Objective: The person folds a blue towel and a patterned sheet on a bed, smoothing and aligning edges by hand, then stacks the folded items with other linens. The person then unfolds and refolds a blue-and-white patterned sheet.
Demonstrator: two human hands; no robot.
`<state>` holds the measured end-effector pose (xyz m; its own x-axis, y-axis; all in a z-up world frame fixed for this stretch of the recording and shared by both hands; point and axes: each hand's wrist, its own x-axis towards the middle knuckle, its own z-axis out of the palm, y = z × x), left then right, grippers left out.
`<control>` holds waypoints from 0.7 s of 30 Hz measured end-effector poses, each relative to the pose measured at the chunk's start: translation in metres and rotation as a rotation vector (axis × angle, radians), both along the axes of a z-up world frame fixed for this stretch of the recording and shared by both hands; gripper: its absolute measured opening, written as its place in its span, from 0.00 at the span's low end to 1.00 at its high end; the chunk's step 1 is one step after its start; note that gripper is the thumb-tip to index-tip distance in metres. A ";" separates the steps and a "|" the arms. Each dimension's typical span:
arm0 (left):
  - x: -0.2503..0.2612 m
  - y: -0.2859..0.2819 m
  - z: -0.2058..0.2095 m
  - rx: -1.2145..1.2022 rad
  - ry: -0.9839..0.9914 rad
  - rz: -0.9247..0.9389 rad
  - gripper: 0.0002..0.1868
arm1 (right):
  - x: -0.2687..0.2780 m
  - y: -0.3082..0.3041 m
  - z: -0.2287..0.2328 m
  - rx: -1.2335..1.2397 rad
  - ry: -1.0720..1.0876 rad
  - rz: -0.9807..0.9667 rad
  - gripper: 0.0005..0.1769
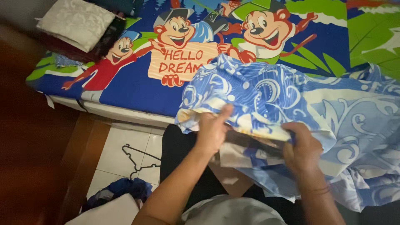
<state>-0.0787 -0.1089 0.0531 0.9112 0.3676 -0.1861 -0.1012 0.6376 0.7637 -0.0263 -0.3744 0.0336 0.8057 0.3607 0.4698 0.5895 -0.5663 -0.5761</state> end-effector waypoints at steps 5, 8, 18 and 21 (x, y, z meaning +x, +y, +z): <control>-0.016 0.026 0.035 -0.021 -0.106 0.048 0.18 | 0.026 -0.030 0.030 -0.281 -0.331 -0.230 0.18; -0.015 0.037 0.059 -0.087 -0.141 0.154 0.18 | 0.039 -0.068 0.042 -0.374 -0.412 -0.363 0.17; 0.003 0.090 0.148 0.128 -0.391 0.219 0.10 | 0.065 -0.130 0.006 -0.243 -0.026 -0.396 0.12; 0.024 0.102 0.164 0.233 -0.469 0.248 0.10 | 0.067 -0.113 -0.003 -0.210 0.081 -0.354 0.12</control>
<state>-0.0542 -0.0067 0.2173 0.7578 0.5638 0.3284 -0.5881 0.3723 0.7180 0.0410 -0.4871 0.0302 0.9284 0.1358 0.3459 0.2947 -0.8360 -0.4628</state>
